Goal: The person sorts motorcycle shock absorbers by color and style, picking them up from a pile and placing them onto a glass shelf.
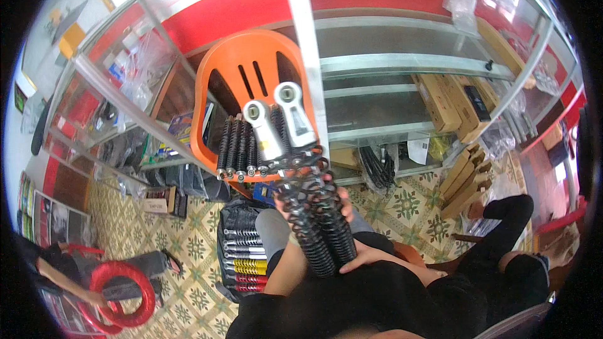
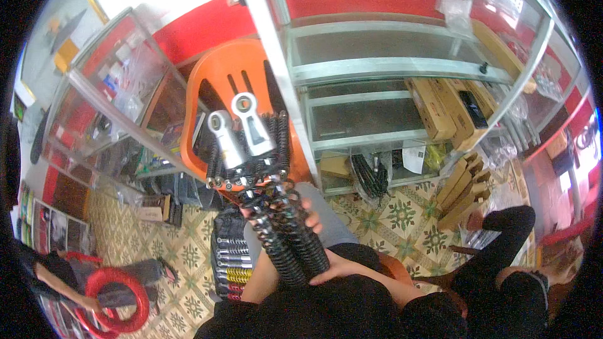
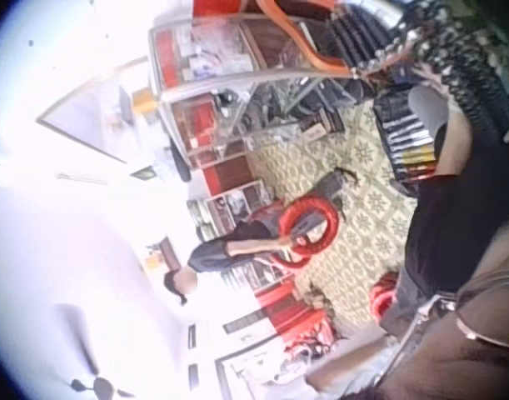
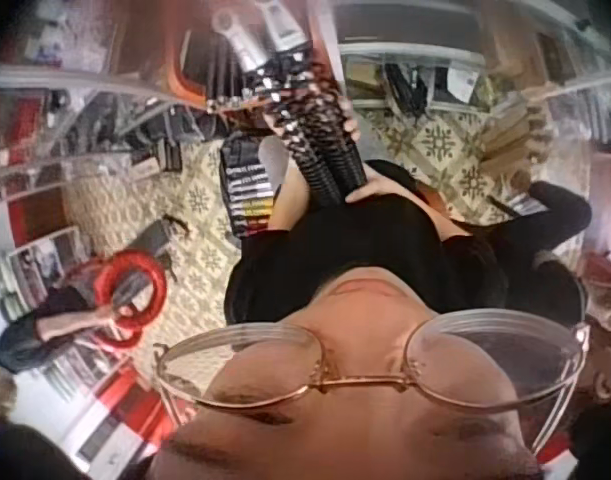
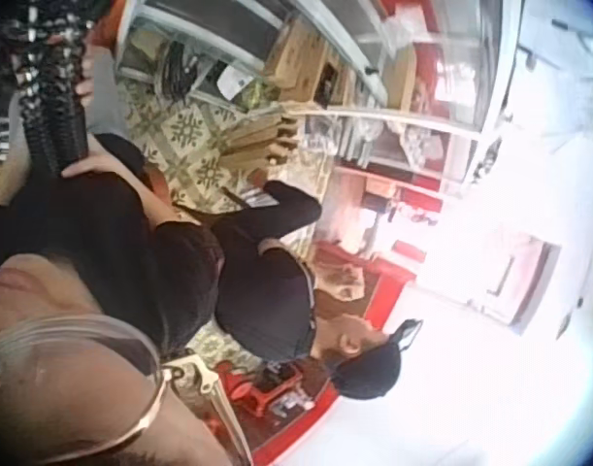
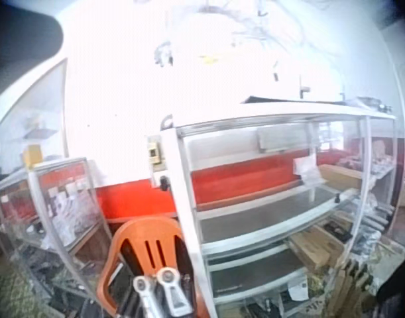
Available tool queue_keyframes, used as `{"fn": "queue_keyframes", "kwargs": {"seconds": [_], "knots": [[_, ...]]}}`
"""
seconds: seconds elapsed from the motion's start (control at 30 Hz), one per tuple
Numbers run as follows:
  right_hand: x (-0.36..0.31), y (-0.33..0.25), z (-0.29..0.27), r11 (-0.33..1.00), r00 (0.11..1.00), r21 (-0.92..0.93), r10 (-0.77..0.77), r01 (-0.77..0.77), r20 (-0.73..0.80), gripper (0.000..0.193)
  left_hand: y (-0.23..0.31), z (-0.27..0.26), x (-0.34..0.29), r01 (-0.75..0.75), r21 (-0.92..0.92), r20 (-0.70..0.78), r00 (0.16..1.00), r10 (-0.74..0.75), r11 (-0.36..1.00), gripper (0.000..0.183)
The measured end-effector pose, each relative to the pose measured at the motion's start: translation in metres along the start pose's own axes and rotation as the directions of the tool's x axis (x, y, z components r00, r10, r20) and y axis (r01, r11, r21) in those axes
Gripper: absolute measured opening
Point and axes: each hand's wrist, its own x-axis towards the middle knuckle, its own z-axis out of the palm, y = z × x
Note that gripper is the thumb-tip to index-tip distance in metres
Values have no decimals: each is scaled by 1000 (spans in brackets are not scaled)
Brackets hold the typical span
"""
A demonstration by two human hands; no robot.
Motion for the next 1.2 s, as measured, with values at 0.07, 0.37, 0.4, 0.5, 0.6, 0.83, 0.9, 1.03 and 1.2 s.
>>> {"fn": "queue_keyframes", "kwargs": {"seconds": [0.07, 0.37, 0.4, 0.5, 0.6, 0.83, 0.9, 1.03, 1.2], "knots": [[-26, 2, -1, 995, 994, 28, -94, 95, -47, 75, -28, -1, 13, 113, -6, 13, 994, -113, 994, 97], [-53, 4, -20, 890, 896, 140, -412, 435, -165, 74, -42, -1, 87, 266, -147, -190, 937, -291, 953, 85], [-52, -1, -25, 889, 889, 131, -410, 439, -203, 72, -43, -8, 96, 241, -208, -159, 948, -276, 948, 84], [-45, -27, -23, 797, 822, 208, -536, 568, -192, 72, -43, -6, 125, 244, -301, -138, 945, -295, 922, 82], [-48, -52, -20, 798, 823, 203, -548, 568, -150, 71, -39, -6, 147, 302, -286, -163, 920, -357, 909, 82], [-32, -81, -17, 710, 745, 243, -659, 661, -102, 86, -25, -5, 177, 197, -229, -200, 949, -244, 953, 79], [-27, -87, -9, 692, 726, 234, -679, 683, -109, 84, -21, -11, 183, 190, -248, -167, 958, -235, 950, 78], [-21, -96, -5, 704, 742, 256, -663, 663, -100, 82, -12, -17, 190, 179, -248, -176, 958, -226, 952, 79], [-15, -113, 1, 646, 670, 178, -718, 742, -187, 74, -8, -12, 202, 196, -290, -164, 954, -251, 937, 82]]}}
